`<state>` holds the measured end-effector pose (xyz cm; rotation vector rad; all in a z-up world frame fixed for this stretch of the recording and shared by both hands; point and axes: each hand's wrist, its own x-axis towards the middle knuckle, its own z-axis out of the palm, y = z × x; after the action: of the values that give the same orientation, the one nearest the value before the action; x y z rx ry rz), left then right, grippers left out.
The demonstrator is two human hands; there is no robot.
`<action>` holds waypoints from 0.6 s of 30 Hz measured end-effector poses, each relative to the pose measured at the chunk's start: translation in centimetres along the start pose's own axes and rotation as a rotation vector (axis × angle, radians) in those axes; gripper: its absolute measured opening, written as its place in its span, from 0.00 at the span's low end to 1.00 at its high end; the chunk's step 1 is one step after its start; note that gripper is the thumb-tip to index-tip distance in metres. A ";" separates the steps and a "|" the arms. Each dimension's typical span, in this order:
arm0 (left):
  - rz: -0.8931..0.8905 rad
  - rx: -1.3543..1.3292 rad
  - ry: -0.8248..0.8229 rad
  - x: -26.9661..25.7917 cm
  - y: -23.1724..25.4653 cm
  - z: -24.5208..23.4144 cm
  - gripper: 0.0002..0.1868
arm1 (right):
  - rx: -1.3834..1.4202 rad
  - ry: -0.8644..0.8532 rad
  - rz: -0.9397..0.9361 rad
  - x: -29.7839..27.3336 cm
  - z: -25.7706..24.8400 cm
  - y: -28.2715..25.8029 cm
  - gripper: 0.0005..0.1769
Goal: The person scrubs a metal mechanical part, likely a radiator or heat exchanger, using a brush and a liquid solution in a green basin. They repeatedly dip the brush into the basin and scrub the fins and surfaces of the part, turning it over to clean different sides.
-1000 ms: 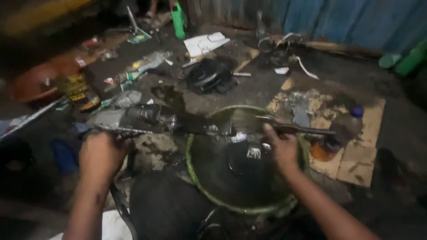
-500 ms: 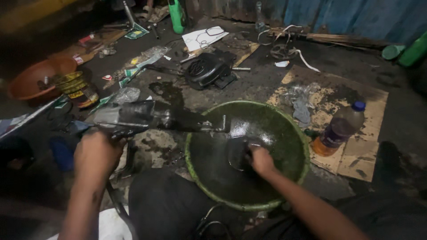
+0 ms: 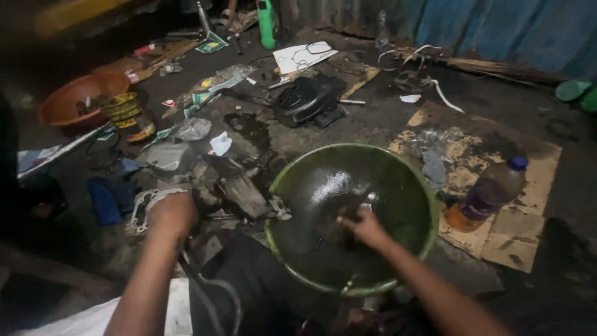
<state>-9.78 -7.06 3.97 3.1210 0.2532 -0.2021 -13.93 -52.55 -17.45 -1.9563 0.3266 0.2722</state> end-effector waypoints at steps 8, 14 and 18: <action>0.055 0.120 0.033 -2.4 5.4 -5.6 0.16 | 0.227 0.164 -0.544 -4.2 -2.1 -9.2 0.21; 0.139 0.147 0.049 -4.2 11.5 -9.6 0.17 | -0.345 0.427 -1.321 -13.8 -4.0 -19.6 0.21; 0.170 0.178 0.082 -5.1 13.0 -8.9 0.16 | -0.553 0.458 -1.577 -12.7 -3.5 -18.6 0.27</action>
<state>-11.53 -20.61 13.38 3.3085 -0.0336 -0.1000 -19.20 -47.42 4.16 -2.1858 -1.1194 -1.2081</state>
